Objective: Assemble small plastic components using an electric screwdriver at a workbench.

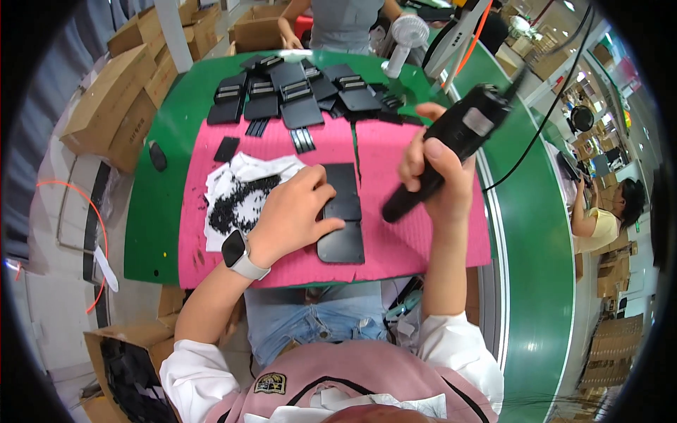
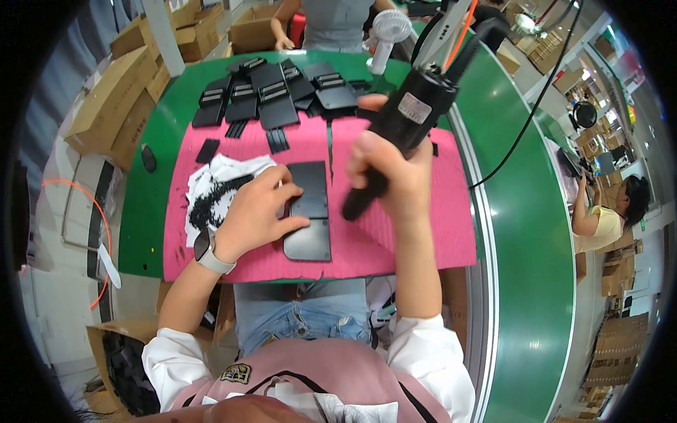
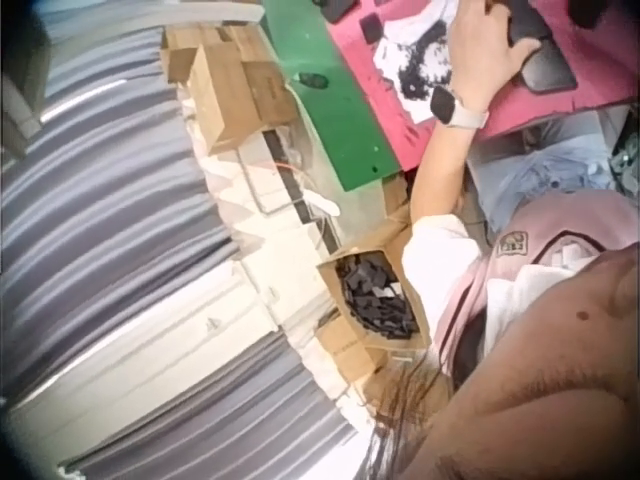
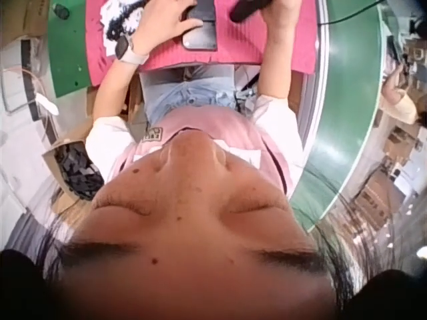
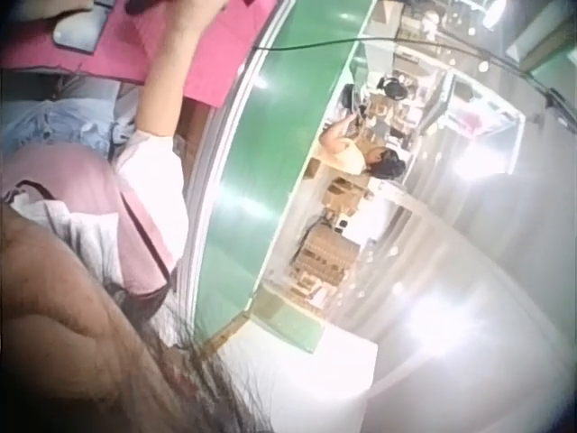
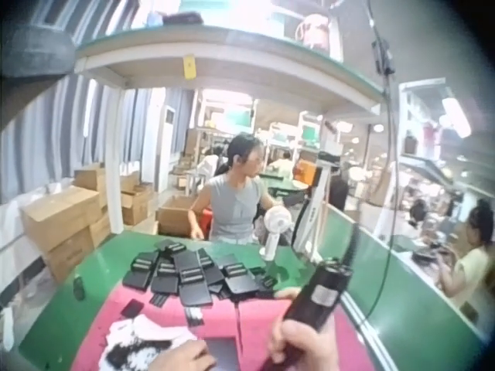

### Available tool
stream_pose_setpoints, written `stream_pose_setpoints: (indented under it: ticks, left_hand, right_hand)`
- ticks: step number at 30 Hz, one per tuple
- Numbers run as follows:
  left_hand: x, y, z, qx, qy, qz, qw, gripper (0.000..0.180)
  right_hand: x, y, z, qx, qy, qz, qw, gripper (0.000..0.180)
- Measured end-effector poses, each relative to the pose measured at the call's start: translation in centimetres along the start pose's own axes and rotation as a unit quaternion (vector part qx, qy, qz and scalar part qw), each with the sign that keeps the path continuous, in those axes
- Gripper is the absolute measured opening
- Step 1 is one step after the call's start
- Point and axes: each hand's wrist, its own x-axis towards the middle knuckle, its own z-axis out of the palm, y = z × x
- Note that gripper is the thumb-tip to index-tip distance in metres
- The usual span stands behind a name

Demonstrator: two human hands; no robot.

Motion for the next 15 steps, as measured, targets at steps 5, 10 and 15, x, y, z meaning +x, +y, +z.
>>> stream_pose_setpoints:
  ticks: [5,10,15]
  left_hand:
    - [2.6,0.4,-1.2,0.102,-0.213,0.223,0.946,0.074]
    - [4.8,1.2,-0.8,0.16,-0.35,0.256,0.887,0.063]
    - [5.9,1.7,-2.2,0.191,-0.296,0.305,0.885,0.042]
  right_hand:
    - [-2.3,1.0,-10.1,-0.306,0.141,0.075,0.938,0.056]
    - [-4.5,2.4,-13.4,-0.437,0.236,0.058,0.866,0.065]
    - [-4.9,2.1,-10.7,-0.729,0.264,-0.14,0.615,0.054]
